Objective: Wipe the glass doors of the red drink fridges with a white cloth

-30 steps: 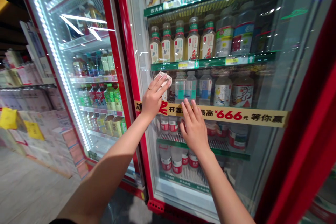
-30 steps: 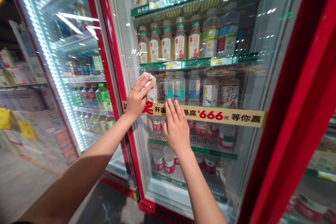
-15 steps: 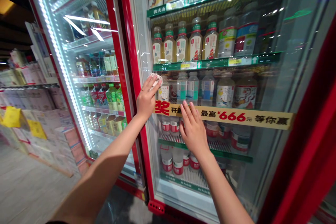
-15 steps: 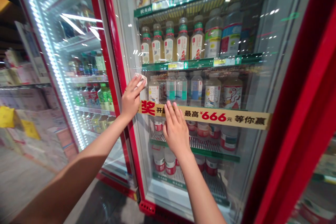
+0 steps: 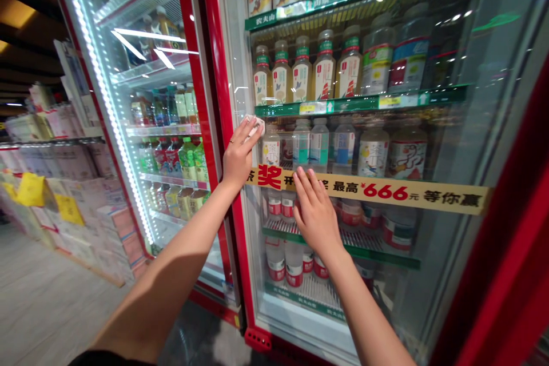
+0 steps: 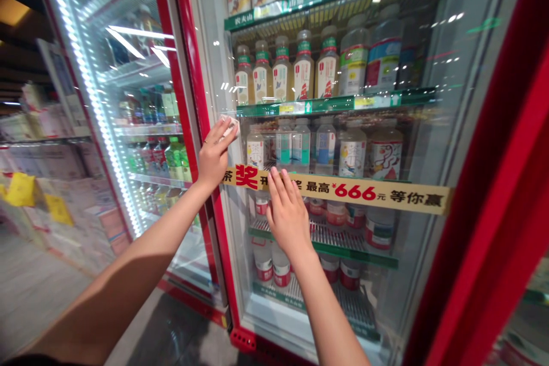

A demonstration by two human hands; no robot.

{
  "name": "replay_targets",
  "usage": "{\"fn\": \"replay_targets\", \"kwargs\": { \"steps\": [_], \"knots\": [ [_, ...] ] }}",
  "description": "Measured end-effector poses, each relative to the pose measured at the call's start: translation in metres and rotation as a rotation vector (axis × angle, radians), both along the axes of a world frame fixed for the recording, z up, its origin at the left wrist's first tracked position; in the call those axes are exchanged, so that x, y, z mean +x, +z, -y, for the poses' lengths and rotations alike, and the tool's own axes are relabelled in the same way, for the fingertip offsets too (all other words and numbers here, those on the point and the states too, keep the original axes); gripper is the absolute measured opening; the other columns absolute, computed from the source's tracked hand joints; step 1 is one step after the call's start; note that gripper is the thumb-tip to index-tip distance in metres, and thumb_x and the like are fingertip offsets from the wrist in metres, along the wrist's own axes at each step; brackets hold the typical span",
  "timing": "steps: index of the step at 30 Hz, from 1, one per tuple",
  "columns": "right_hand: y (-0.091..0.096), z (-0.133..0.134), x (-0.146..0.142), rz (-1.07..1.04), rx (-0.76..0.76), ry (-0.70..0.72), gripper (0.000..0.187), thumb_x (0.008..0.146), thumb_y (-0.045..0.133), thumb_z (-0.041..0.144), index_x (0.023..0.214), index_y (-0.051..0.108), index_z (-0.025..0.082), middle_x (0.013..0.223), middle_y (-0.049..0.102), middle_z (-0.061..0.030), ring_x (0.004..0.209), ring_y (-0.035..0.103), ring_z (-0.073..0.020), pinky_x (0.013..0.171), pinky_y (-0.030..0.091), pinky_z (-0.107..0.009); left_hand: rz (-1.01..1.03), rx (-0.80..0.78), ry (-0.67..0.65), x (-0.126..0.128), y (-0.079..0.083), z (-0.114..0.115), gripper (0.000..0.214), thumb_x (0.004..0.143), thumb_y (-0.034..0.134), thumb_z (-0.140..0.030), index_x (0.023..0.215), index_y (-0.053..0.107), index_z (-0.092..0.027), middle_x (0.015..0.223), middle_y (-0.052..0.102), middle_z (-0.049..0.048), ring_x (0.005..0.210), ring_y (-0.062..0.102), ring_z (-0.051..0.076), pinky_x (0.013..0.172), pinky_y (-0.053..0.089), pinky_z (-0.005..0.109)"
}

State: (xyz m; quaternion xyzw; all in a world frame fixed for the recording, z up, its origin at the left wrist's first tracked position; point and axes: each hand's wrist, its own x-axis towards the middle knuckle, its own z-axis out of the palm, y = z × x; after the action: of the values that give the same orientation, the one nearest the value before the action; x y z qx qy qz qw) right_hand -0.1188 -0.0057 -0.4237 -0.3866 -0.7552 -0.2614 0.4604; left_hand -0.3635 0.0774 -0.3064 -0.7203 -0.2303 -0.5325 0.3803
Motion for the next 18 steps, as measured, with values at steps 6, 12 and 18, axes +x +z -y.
{"fn": "replay_targets", "kwargs": {
  "steps": [6,12,18],
  "knots": [
    [-0.002,0.001,-0.003,0.023,-0.006,0.003,0.094,0.103,0.050,0.012,0.178,-0.006,0.024,0.182,0.033,-0.0095,0.171,0.025,-0.0286,0.138,0.035,-0.056,-0.178,0.002,0.064,-0.015,-0.013,0.010,0.085,0.101,0.042,0.007,0.169,0.038,-0.043,0.171,0.051,-0.0030,0.164,0.041,0.019,0.135,0.046,0.049],
    [-0.008,0.002,-0.004,0.022,-0.002,-0.001,0.093,0.104,0.049,0.012,0.178,-0.006,0.025,0.181,0.035,-0.0098,0.170,0.028,-0.0282,0.137,0.036,-0.056,-0.160,0.001,0.087,-0.046,-0.009,0.004,0.084,0.099,0.047,0.007,0.165,0.045,-0.044,0.169,0.054,-0.0030,0.162,0.045,0.020,0.134,0.047,0.051],
    [-0.012,0.001,-0.009,0.033,-0.005,0.004,0.091,0.106,0.048,0.013,0.178,-0.006,0.026,0.180,0.037,-0.0100,0.170,0.030,-0.0284,0.136,0.038,-0.057,-0.007,0.045,0.061,-0.036,0.003,-0.007,0.084,0.100,0.041,0.007,0.165,0.044,-0.046,0.171,0.052,-0.0050,0.164,0.042,0.019,0.136,0.043,0.052]
  ]
}}
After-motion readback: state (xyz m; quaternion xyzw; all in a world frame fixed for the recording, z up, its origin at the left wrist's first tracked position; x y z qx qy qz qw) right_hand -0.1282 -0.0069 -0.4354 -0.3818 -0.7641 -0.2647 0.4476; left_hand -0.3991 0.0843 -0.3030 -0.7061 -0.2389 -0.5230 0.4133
